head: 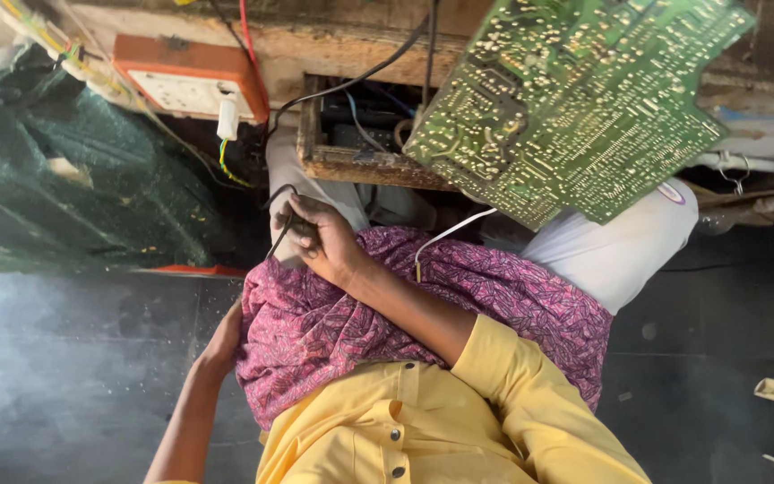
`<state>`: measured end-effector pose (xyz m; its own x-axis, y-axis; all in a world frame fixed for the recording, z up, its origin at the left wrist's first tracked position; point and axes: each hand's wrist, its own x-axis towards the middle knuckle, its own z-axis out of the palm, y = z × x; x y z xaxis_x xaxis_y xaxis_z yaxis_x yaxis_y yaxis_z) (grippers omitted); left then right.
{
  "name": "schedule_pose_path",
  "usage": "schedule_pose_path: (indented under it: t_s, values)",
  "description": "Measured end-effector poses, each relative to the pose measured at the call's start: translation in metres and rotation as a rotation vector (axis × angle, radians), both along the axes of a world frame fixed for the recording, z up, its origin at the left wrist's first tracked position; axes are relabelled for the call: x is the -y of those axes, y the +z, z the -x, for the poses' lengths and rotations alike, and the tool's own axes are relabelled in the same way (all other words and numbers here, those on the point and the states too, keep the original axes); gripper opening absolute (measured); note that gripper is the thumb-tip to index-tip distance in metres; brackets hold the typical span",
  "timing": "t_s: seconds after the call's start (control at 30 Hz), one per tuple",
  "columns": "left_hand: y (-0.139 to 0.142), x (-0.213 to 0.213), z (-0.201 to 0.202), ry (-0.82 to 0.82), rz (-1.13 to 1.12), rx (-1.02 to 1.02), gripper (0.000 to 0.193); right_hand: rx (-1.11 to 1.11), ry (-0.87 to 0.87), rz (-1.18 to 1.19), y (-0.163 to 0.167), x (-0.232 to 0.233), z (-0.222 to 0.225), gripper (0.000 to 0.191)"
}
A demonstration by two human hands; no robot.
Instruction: The person sits on the floor holding a green circuit board on their lap and solders components onto it, feeding solder wire from a spool with one hand while applying a soldering iron with the other. Near the end they set the board aside and plug the soldering iron's cord into a wall socket.
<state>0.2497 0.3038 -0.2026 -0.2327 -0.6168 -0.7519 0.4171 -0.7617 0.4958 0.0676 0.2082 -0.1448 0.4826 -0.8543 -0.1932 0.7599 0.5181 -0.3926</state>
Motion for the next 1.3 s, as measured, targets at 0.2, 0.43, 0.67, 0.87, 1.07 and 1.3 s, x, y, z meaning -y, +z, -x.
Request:
schedule_pose_path:
  t_s: [0.2, 0.43, 0.67, 0.87, 1.07, 1.3]
  values:
    - [-0.015, 0.044, 0.018, -0.097, 0.118, -0.002, 0.056, 0.231, 0.136, -0.049, -0.010, -0.023, -0.005, 0.031]
    - [-0.030, 0.043, -0.002, 0.003, -0.007, -0.027, 0.036, 0.357, 0.213, 0.006, 0.009, -0.040, 0.004, 0.031]
    - [-0.075, -0.033, -0.052, 0.151, -0.361, 0.156, 0.024, 0.436, 0.155, 0.117, 0.048, -0.045, 0.044, 0.029]
    - [-0.096, -0.116, -0.105, 0.314, -0.520, 0.342, 0.021, 0.432, 0.104, 0.112, 0.061, -0.042, 0.044, 0.030]
    - [-0.061, -0.153, -0.154, 0.460, -0.330, 0.632, 0.022, 0.472, 0.019, 0.143, 0.063, -0.030, 0.070, 0.028]
    - [-0.016, -0.139, -0.200, 0.388, 0.219, 0.821, 0.024, -0.186, 0.352, 0.154, -0.007, -0.042, -0.001, 0.036]
